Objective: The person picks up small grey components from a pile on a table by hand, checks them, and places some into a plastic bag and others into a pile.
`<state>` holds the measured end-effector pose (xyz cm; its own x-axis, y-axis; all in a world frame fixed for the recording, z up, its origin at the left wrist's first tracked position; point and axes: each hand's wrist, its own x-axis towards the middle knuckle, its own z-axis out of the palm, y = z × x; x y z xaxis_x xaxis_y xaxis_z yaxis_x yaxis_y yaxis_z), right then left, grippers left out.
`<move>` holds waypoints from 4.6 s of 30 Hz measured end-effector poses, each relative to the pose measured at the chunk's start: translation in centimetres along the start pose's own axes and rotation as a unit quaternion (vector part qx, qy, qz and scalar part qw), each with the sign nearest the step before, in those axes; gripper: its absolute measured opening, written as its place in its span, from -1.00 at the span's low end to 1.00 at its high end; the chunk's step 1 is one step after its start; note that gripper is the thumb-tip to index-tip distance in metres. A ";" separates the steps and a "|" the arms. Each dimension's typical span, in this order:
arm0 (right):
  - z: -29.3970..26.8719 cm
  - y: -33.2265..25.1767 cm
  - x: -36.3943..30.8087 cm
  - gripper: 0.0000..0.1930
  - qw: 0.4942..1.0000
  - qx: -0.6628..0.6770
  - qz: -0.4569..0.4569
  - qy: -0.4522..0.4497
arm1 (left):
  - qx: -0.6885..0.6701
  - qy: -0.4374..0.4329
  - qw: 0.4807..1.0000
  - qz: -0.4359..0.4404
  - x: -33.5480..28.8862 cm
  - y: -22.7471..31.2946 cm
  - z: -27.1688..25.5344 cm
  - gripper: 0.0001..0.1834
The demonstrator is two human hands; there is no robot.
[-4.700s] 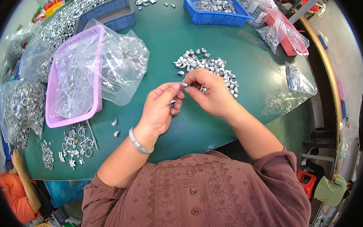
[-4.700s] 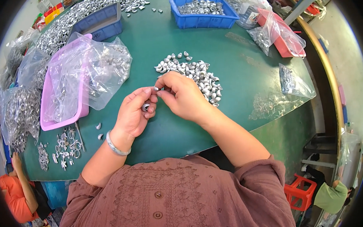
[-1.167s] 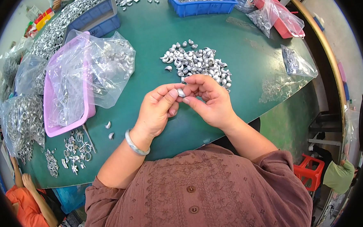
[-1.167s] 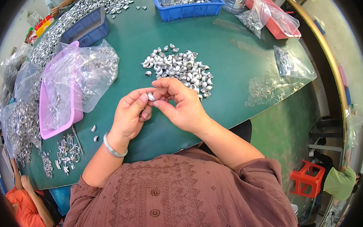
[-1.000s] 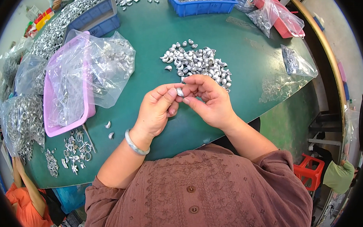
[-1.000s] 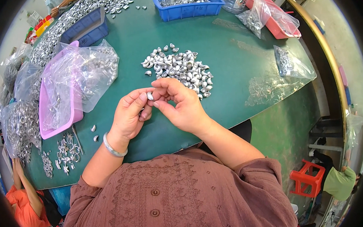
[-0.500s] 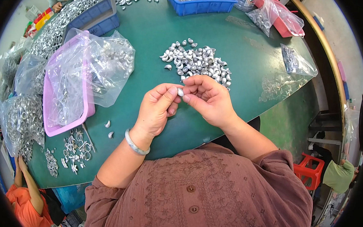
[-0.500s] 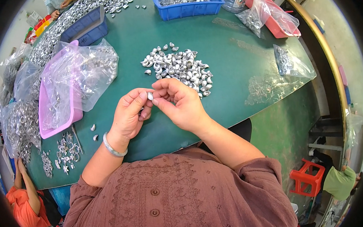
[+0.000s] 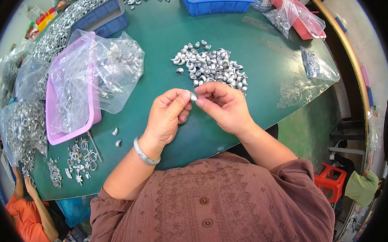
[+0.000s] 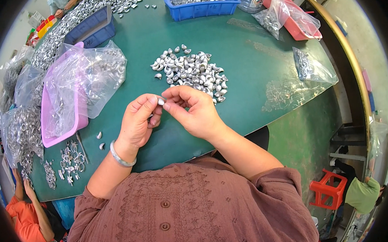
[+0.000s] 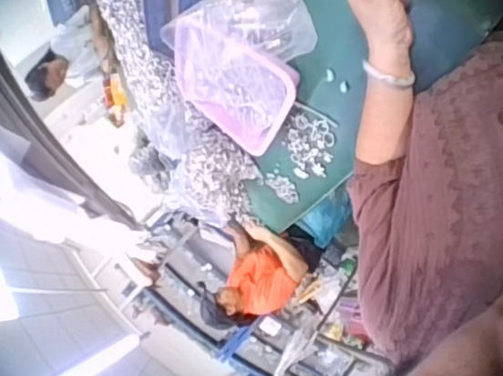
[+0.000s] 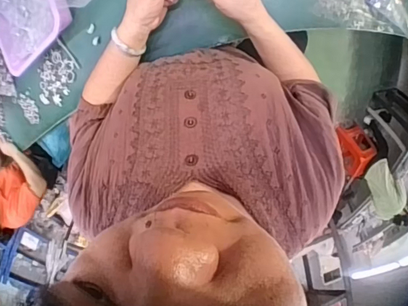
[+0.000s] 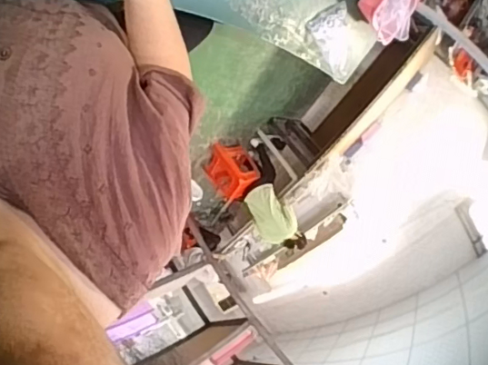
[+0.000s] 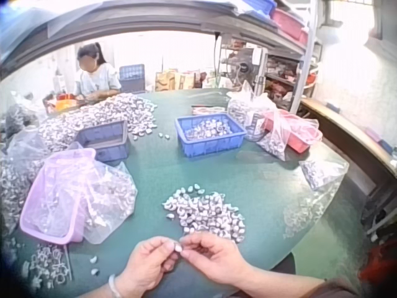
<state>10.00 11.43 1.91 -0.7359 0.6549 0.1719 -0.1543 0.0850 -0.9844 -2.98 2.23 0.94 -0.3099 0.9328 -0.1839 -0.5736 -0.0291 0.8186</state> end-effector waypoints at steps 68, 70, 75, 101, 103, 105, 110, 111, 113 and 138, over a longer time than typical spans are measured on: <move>-0.9 -1.1 5.1 -0.88 0.827 -0.442 -0.329 -0.108 | -0.106 0.051 0.991 -0.062 0.6 0.4 -0.5 -0.81; -0.6 -1.4 4.2 -0.87 0.837 -0.429 -0.329 -0.089 | -0.103 0.034 0.993 -0.048 0.6 0.1 -0.7 -0.81; -0.5 -1.4 2.3 -0.87 0.918 -0.321 -0.233 -0.020 | -0.089 -0.018 0.996 -0.026 0.3 0.1 -0.3 -0.79; -0.1 -0.5 0.8 -0.93 0.994 -0.102 -0.009 0.024 | -0.041 0.002 0.999 0.010 -0.1 0.0 0.3 -0.83; 0.1 -0.8 0.9 -0.95 0.978 -0.182 -0.090 0.058 | -0.036 0.004 0.999 0.008 -0.1 0.1 0.4 -0.83; 0.3 -0.7 0.9 -0.96 0.975 -0.181 -0.116 0.061 | -0.031 0.006 0.999 0.006 -0.2 0.0 0.3 -0.83; 0.1 -0.3 1.0 -0.94 0.955 -0.217 -0.193 0.059 | 0.007 -0.004 1.000 0.018 -0.2 -0.3 0.4 -0.83; 0.1 -0.2 1.0 -0.94 0.953 -0.221 -0.200 0.057 | 0.007 -0.003 1.000 0.018 -0.2 -0.3 0.3 -0.83; 0.1 -0.2 1.0 -0.93 0.950 -0.225 -0.207 0.054 | 0.011 0.000 1.000 0.027 -0.1 -0.4 0.3 -0.84; -0.1 0.0 0.6 -0.91 0.984 -0.130 -0.113 0.036 | 0.017 -0.013 0.999 0.033 -0.2 -0.3 0.3 -0.84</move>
<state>9.62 11.85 2.05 -0.6524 0.6479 0.3932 -0.1282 0.4171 -0.8998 -2.52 2.17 0.89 -0.3255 0.9384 -0.1157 -0.5261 -0.0781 0.8468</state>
